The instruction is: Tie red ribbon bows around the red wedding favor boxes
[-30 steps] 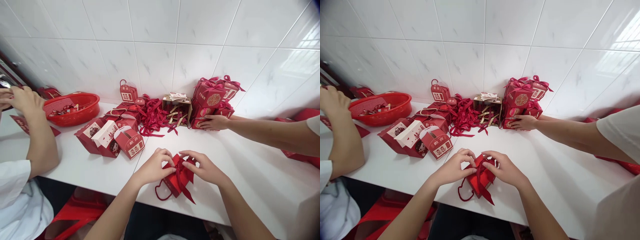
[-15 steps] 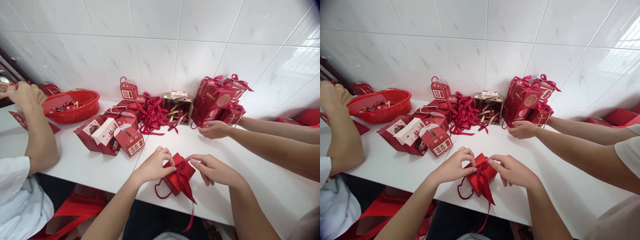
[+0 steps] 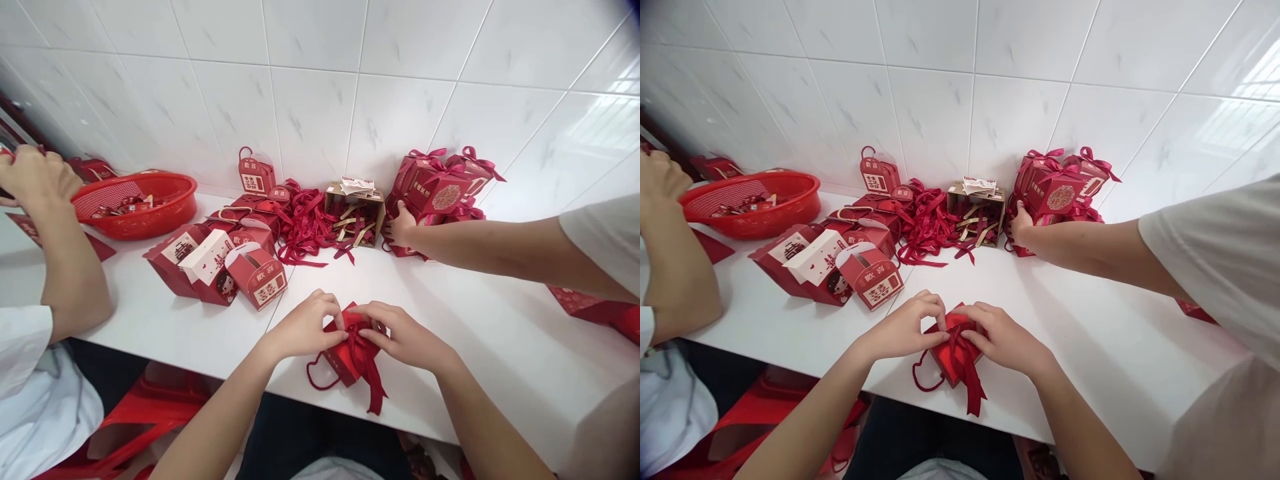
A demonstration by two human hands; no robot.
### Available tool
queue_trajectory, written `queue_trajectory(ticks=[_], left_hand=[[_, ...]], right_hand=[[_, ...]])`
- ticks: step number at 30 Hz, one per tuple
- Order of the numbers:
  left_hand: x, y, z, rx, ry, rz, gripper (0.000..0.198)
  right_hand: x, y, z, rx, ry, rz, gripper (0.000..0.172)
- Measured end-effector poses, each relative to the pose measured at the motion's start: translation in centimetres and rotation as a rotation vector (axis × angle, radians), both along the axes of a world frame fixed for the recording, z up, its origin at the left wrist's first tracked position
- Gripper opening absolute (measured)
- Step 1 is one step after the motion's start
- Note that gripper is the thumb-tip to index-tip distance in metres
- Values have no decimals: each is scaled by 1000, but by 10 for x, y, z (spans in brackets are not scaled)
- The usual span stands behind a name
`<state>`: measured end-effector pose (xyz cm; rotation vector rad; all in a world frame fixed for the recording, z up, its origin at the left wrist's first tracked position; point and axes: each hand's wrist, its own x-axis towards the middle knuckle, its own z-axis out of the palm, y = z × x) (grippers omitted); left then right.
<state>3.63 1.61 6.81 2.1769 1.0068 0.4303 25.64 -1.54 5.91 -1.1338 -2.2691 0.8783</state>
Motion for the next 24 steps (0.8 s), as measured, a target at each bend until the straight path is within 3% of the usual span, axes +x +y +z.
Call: queue_trajectory(ticks=[12, 20, 24], left_hand=[[-8, 14, 4, -37, 37, -3, 9], [-9, 19, -2, -43, 44, -4, 8], [-9, 16, -2, -35, 18, -101, 25]], right_hand=[[5, 2, -34, 233, -17, 160, 54], [4, 1, -39, 204, -10, 149, 56], [3, 0, -37, 204, -11, 136, 57]])
